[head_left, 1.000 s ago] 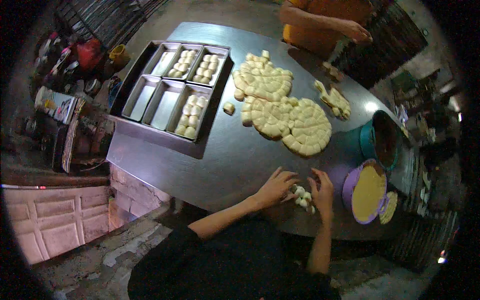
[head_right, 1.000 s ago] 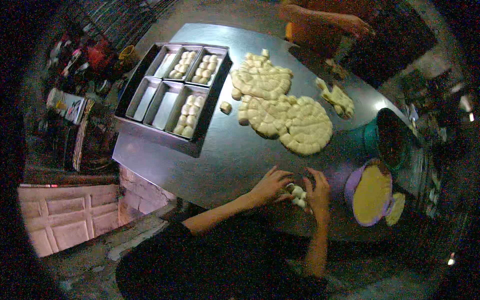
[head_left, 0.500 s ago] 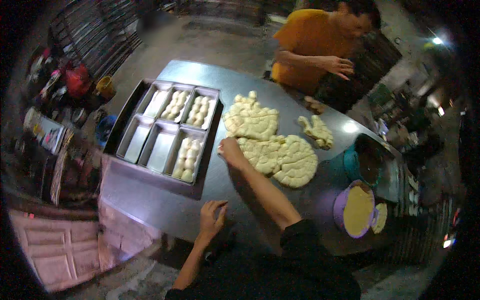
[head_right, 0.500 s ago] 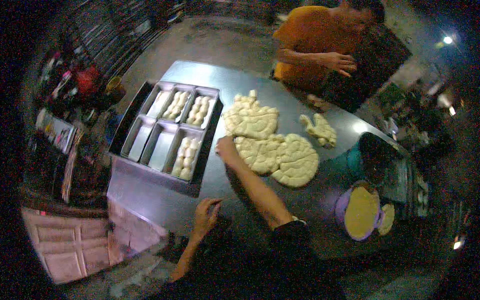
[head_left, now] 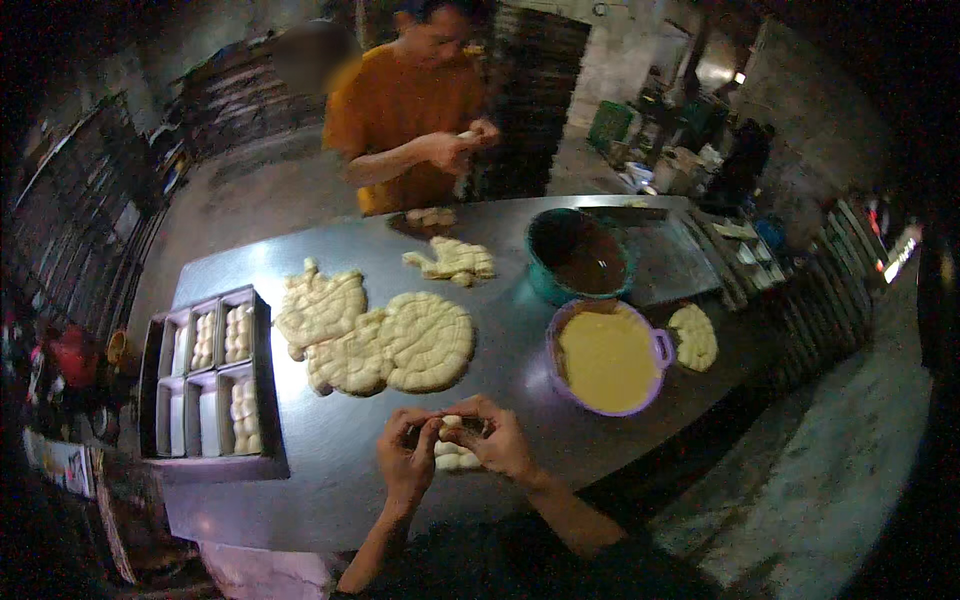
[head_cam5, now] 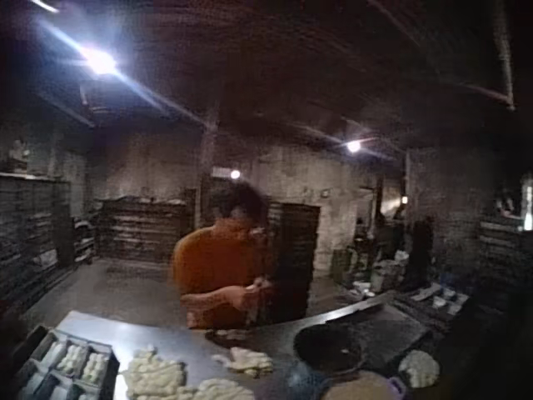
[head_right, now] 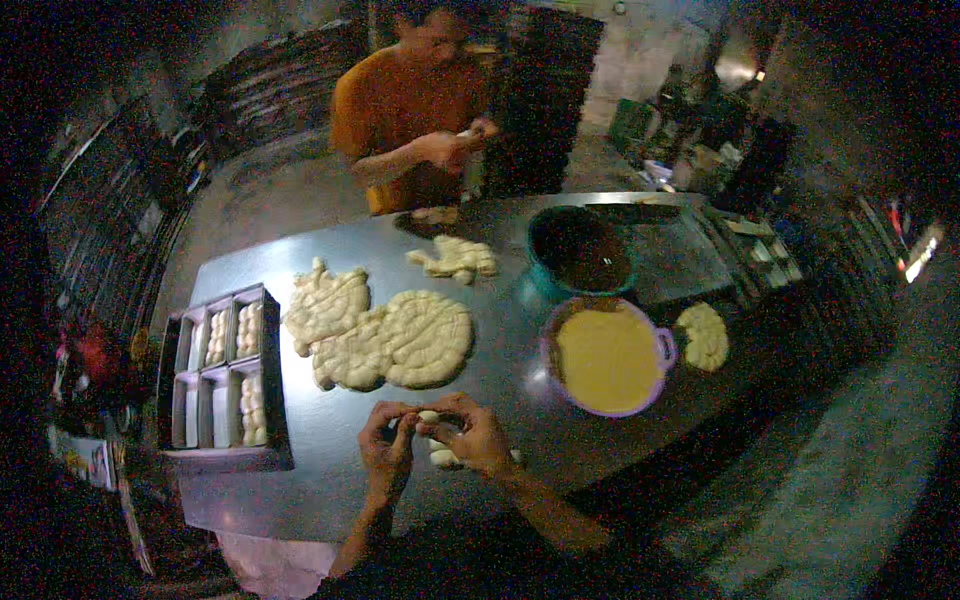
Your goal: The person takes pieces of dough from a metal table, adds filling from a bowl into each piece, and folds the dough to form a roll. They place the rolls into metal baking tins on the table.
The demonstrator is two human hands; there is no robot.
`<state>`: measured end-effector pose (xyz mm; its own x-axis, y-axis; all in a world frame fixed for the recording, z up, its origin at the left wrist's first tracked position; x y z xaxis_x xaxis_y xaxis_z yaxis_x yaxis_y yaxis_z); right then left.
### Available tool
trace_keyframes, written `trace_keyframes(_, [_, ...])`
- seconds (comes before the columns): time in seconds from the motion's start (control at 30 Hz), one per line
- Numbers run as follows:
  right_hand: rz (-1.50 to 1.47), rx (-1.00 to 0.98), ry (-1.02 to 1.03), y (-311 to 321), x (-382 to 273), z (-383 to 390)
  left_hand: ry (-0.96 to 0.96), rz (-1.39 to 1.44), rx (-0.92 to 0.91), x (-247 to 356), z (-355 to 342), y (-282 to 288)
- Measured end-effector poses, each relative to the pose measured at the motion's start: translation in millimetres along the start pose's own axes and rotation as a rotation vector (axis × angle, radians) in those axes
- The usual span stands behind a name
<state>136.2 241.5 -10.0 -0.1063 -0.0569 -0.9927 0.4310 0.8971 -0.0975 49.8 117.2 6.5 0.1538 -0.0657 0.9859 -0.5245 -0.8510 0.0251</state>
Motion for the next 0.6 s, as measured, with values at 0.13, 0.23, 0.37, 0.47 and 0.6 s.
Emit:
trace_keyframes(0.13, [-0.304, 0.157, -0.055, 92, -23, 54, -0.231, -0.076, -0.149, 4, 18, -100])
trace_keyframes(0.23, [-0.316, 0.185, 0.121, 144, -30, 84, -0.715, -0.233, 0.086, 50, 37, -171])
trace_keyframes(0.37, [-0.794, 0.080, 0.120, 165, -52, 112, -1.249, 0.056, -0.458, 57, 52, -218])
trace_keyframes(0.47, [-0.745, 0.022, 0.095, 165, -75, 119, -1.223, 0.224, -0.379, 14, 48, -219])
trace_keyframes(0.6, [-0.302, 0.090, 0.124, 167, -48, 107, -0.478, 0.413, -0.142, -20, 92, -219])
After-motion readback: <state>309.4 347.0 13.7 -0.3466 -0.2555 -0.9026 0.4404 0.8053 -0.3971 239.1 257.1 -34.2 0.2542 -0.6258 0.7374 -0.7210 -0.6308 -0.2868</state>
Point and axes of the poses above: each hand's wrist, its own z-axis away from the middle knuckle, its own y-axis out of the back of the hand, x = y × z, the point moved 3 cm from there along -z, towards the middle knuckle, and after that the axes turned 7 degrees about -z, right-handed, at the moved point
